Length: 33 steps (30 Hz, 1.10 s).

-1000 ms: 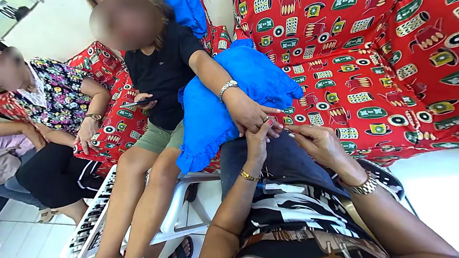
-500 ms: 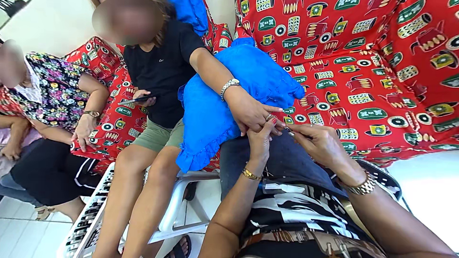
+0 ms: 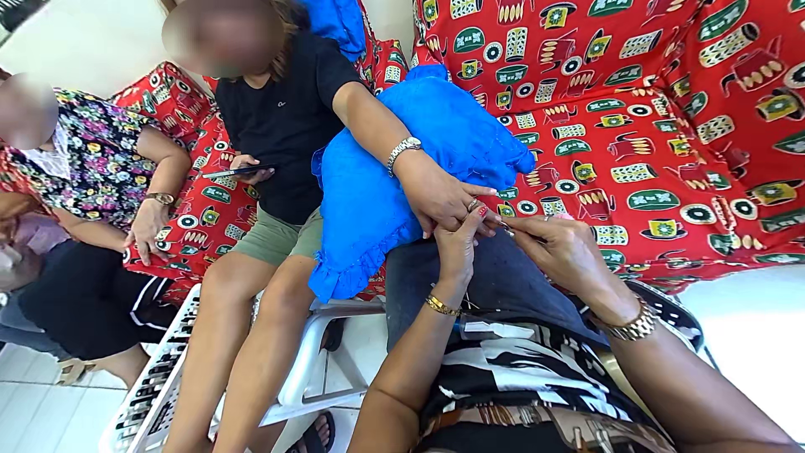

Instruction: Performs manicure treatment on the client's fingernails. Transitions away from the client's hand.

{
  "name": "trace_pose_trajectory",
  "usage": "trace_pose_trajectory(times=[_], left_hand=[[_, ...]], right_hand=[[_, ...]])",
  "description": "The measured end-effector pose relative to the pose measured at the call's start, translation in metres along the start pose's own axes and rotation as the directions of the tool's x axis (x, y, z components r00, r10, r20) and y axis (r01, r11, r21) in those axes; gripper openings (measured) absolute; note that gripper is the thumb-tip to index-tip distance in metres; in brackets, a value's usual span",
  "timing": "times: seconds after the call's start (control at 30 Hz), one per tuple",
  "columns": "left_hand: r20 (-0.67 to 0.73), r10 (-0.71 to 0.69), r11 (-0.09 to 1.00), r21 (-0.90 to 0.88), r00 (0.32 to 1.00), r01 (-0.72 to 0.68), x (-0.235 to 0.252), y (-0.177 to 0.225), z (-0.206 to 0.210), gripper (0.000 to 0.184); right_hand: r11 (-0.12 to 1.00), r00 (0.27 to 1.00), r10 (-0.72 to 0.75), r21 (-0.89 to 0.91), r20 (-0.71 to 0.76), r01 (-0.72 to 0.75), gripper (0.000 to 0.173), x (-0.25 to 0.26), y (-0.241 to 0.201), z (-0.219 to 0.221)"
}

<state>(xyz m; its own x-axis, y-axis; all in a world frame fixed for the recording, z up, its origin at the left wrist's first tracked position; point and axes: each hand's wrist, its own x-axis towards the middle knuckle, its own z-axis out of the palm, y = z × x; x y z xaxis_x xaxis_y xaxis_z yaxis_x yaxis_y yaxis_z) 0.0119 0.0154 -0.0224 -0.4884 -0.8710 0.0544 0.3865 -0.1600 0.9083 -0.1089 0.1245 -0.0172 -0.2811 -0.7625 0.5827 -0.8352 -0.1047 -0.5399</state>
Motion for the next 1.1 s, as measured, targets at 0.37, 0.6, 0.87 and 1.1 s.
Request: trace_pose_trajectory(times=[0.37,0.6,0.87,1.1], left_hand=[[-0.001,-0.005,1.0,0.004,1.0,0.005,-0.0002,-0.0011,-0.0003,0.007],[0.015,-0.008,1.0,-0.003,1.0,0.008,0.0003,-0.0012,-0.0006,0.007],[-0.001,0.016,0.999,0.029,1.0,-0.016,0.0001,-0.0003,0.0009,0.008],[0.011,0.013,0.998,0.054,1.0,-0.014,0.0002,-0.0004,-0.0007,0.01]], right_hand=[[0.998,0.998,-0.026,-0.057,-0.051,0.023,0.024,-0.0004,-0.0002,0.0055],[0.997,0.997,-0.026,-0.079,-0.076,0.02,0.024,-0.001,-0.001,0.0072],[0.995,0.996,-0.029,-0.097,-0.085,0.021,0.024,-0.0005,-0.0005,0.0089],[0.995,0.994,-0.063,-0.086,-0.092,0.055,0.024,-0.0004,0.0012,0.0093]])
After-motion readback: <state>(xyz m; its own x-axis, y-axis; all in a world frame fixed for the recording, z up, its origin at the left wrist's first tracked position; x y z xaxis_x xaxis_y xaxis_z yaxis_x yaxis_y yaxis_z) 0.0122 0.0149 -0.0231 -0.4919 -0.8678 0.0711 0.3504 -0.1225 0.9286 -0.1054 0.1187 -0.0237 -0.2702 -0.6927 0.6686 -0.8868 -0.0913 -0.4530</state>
